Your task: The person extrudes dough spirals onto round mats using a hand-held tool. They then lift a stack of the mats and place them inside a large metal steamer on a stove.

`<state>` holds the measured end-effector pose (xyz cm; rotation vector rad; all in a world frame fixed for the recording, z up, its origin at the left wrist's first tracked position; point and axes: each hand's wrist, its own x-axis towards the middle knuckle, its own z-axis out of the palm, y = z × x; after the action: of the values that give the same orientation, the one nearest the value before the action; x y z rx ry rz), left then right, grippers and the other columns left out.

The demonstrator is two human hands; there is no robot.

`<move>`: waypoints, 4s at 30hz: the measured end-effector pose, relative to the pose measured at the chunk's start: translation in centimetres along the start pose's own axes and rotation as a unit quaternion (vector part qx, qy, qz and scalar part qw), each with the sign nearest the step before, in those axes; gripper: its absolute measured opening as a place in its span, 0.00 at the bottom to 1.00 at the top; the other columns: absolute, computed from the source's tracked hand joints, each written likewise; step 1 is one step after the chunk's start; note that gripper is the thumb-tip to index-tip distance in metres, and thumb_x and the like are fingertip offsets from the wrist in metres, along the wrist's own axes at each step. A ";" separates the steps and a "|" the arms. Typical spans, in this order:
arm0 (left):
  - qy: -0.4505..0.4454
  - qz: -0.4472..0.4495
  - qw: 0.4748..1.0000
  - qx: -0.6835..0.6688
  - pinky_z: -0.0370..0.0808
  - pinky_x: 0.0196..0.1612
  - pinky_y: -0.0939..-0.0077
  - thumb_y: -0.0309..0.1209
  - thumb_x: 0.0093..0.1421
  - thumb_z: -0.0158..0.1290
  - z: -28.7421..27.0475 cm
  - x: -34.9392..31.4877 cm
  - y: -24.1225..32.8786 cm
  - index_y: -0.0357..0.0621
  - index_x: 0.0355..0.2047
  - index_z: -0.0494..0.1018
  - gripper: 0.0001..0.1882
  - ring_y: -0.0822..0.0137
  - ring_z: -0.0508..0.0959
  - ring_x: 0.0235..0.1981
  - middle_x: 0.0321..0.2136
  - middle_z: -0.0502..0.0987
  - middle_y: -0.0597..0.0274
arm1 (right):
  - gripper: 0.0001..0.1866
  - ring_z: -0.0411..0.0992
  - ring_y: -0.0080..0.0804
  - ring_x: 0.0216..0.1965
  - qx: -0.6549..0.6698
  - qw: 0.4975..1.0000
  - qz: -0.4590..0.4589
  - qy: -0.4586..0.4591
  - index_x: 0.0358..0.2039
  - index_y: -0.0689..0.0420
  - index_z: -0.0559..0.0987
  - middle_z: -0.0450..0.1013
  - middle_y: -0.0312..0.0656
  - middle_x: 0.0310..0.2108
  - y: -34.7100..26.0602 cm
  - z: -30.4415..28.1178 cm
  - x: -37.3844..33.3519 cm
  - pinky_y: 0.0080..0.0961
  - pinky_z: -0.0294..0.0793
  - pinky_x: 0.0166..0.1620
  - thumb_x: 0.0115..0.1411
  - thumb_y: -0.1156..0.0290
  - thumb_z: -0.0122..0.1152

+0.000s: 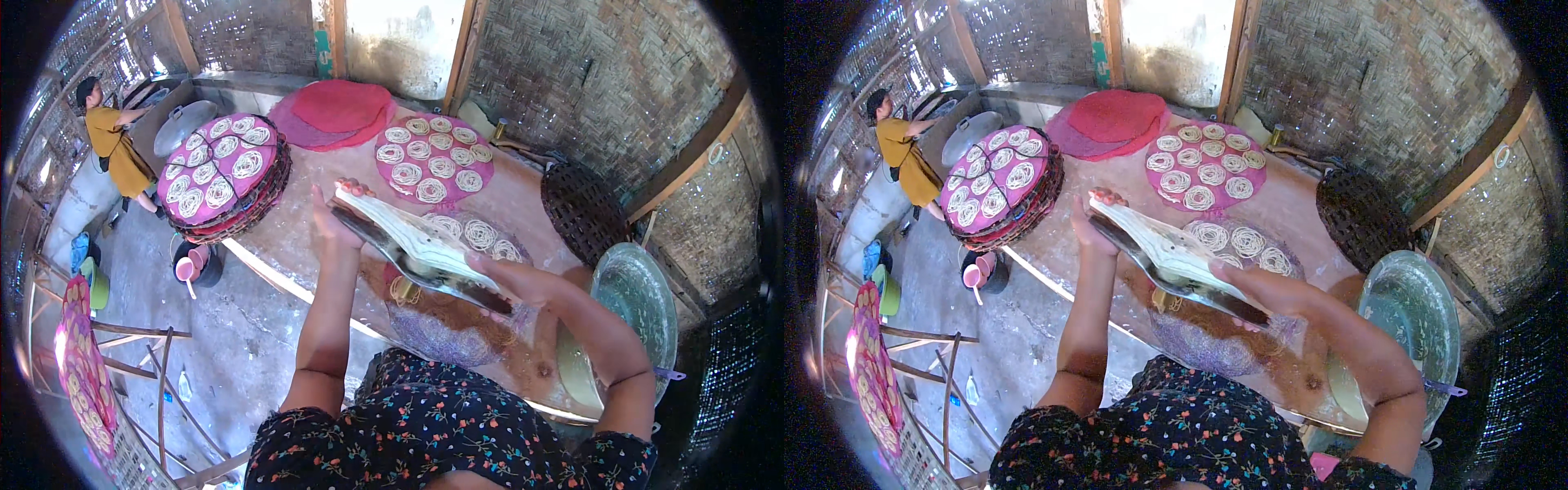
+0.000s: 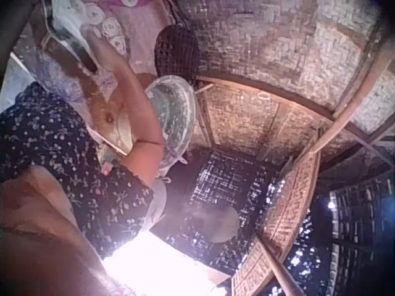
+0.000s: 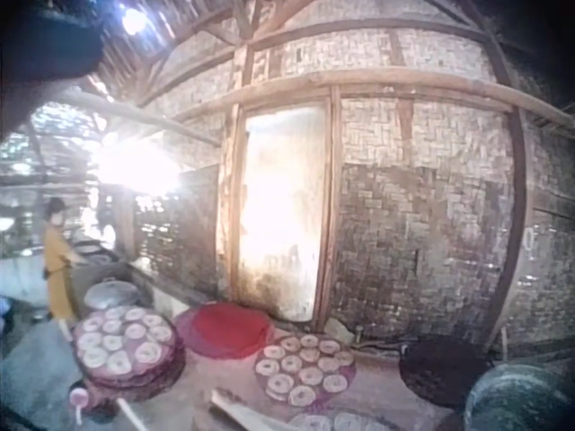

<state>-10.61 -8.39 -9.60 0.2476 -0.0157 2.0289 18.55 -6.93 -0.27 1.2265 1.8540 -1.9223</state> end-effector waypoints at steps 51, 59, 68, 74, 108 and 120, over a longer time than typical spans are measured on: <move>0.171 -0.088 0.981 -0.031 0.65 0.27 0.69 0.54 0.63 0.32 -0.7 1.3 -9.0 0.51 0.19 0.61 0.25 0.68 0.63 0.18 0.14 0.61 0.67 | 0.37 0.65 0.22 0.12 -0.064 0.981 0.009 0.184 0.22 0.60 0.76 0.66 0.35 0.12 3.9 -2.6 -4.4 0.21 0.62 0.15 0.57 0.33 0.44; 0.127 -0.089 0.988 0.024 0.65 0.26 0.72 0.53 0.62 0.30 0.8 1.0 -6.8 0.51 0.18 0.60 0.25 0.70 0.62 0.16 0.13 0.60 0.69 | 0.36 0.63 0.21 0.11 -0.014 0.985 -0.004 0.170 0.18 0.60 0.74 0.65 0.35 0.11 5.3 -0.9 -2.7 0.20 0.60 0.14 0.59 0.36 0.43; 0.155 -0.105 0.982 -0.018 0.63 0.25 0.71 0.54 0.63 0.32 -3.0 1.5 -10.0 0.52 0.16 0.60 0.26 0.68 0.62 0.16 0.13 0.61 0.67 | 0.33 0.63 0.20 0.13 -0.065 0.981 0.014 0.183 0.23 0.59 0.76 0.65 0.33 0.12 7.0 -2.4 -1.5 0.20 0.61 0.17 0.60 0.38 0.44; 0.038 -0.102 0.994 -0.014 0.65 0.27 0.72 0.54 0.62 0.35 3.3 2.3 -7.9 0.52 0.16 0.60 0.25 0.70 0.63 0.17 0.13 0.61 0.69 | 0.33 0.62 0.20 0.14 -0.033 0.981 -0.096 0.166 0.34 0.59 0.75 0.66 0.33 0.15 6.2 -2.4 -2.2 0.20 0.62 0.17 0.62 0.38 0.38; 0.090 -0.098 0.991 -0.008 0.57 0.18 0.78 0.55 0.62 0.33 1.6 -5.2 -1.3 0.53 0.15 0.57 0.26 0.74 0.55 0.10 0.08 0.53 0.73 | 0.33 0.65 0.21 0.15 -0.064 0.989 -0.008 0.131 0.33 0.63 0.74 0.63 0.34 0.14 4.5 5.9 -5.1 0.20 0.64 0.18 0.62 0.40 0.40; 0.062 -0.139 0.988 -0.024 0.57 0.17 0.78 0.56 0.62 0.33 -3.0 -3.4 -4.6 0.53 0.14 0.57 0.27 0.74 0.55 0.09 0.07 0.54 0.73 | 0.34 0.65 0.22 0.16 -0.064 0.975 0.009 0.212 0.40 0.63 0.75 0.66 0.36 0.19 8.2 5.9 -2.7 0.21 0.64 0.19 0.61 0.40 0.42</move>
<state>-5.58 -8.99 -13.64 0.0874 0.0455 1.7597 23.20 -14.93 -5.25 1.7040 2.1120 -1.5904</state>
